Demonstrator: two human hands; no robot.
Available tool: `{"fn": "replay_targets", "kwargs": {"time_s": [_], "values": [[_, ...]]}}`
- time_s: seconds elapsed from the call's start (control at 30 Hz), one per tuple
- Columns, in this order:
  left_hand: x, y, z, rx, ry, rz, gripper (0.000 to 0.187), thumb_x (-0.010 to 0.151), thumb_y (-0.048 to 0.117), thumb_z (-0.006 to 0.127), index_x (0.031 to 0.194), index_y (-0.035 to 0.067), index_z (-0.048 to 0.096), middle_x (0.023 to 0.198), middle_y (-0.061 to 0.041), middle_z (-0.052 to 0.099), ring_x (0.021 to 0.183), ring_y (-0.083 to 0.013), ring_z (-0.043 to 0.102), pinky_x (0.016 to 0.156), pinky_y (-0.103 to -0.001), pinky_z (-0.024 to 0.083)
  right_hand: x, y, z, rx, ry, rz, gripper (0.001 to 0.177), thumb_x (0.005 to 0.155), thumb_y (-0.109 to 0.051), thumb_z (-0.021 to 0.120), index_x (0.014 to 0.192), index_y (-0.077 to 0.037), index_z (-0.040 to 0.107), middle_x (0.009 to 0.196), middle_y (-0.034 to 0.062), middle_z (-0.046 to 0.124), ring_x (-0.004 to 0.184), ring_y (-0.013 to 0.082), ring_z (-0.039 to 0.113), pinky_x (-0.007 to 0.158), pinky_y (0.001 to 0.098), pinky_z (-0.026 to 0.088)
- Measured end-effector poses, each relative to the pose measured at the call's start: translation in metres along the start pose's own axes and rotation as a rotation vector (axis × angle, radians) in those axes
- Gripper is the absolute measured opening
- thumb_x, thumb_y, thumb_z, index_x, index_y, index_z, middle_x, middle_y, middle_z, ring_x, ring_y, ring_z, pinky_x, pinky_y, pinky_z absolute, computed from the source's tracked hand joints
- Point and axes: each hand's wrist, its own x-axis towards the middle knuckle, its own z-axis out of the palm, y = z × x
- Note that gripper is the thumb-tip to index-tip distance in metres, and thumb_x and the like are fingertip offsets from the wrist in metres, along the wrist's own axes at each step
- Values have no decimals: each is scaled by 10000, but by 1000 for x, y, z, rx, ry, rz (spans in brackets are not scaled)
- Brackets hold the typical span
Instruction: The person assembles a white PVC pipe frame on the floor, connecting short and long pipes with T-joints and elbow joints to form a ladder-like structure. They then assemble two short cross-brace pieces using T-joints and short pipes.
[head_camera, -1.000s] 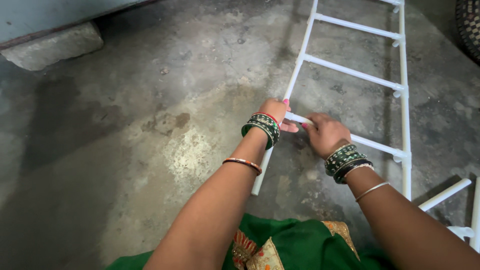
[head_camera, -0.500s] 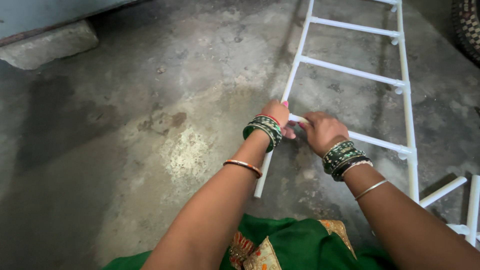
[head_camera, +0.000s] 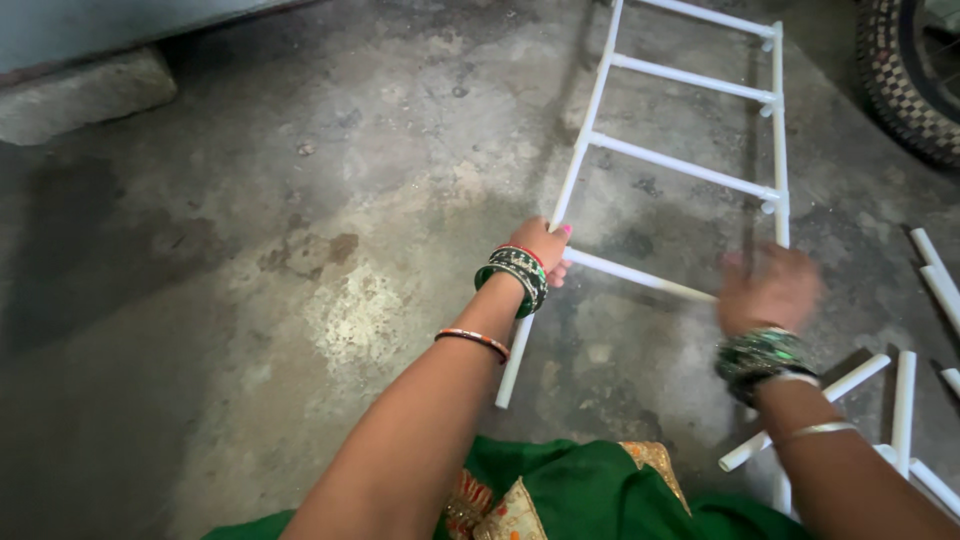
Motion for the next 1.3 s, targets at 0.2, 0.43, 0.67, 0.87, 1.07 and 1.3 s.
{"fn": "replay_targets", "kwargs": {"time_s": [0.2, 0.43, 0.67, 0.87, 1.07, 1.3], "values": [[-6, -1, 0, -5, -22, 14, 342, 997, 309, 576, 1177, 19, 561, 824, -121, 718, 518, -191, 639, 455, -355, 567, 4, 92, -21, 305, -673, 874, 451, 1089, -405, 545, 1171, 1, 722, 971, 183, 697, 923, 373, 659, 901, 486, 517], [29, -20, -12, 208, 21, 119, 468, 992, 382, 594, 1185, -38, 526, 880, -206, 731, 658, -272, 703, 597, -417, 555, 0, 81, -4, 923, -715, 1019, 309, 1069, -345, 540, 1068, -38, 571, 845, 81, 630, 675, 177, 619, 537, 309, 531], [65, -44, -5, 544, 178, 288, 460, 1009, 333, 550, 1209, -78, 492, 1015, -342, 685, 979, -483, 688, 865, -527, 550, 3, 68, 6, 810, -681, 1015, 321, 1074, -283, 525, 1152, 25, 481, 778, 64, 495, 580, 146, 447, 429, 316, 358], [54, -33, -6, 618, 179, 262, 424, 1030, 294, 484, 1231, -69, 400, 1000, -334, 691, 953, -482, 695, 828, -561, 547, 5, 61, 13, 676, -657, 1058, 335, 1079, -292, 510, 1167, 31, 500, 792, 113, 507, 565, 192, 470, 405, 362, 362], [51, -12, -19, 623, 169, 328, 430, 1029, 295, 496, 1227, -74, 399, 997, -347, 688, 951, -489, 683, 809, -554, 541, -7, 68, 37, 593, -619, 1027, 324, 1047, -305, 522, 1199, -21, 487, 827, 124, 562, 593, 222, 582, 423, 366, 482], [55, -15, -38, 33, -171, 176, 485, 991, 328, 588, 1308, -12, 448, 996, -180, 646, 780, -321, 722, 587, -452, 610, 10, 75, 15, 1032, -663, 1124, 361, 1085, -328, 521, 1217, 5, 565, 949, 162, 634, 760, 248, 649, 584, 351, 559]]}}
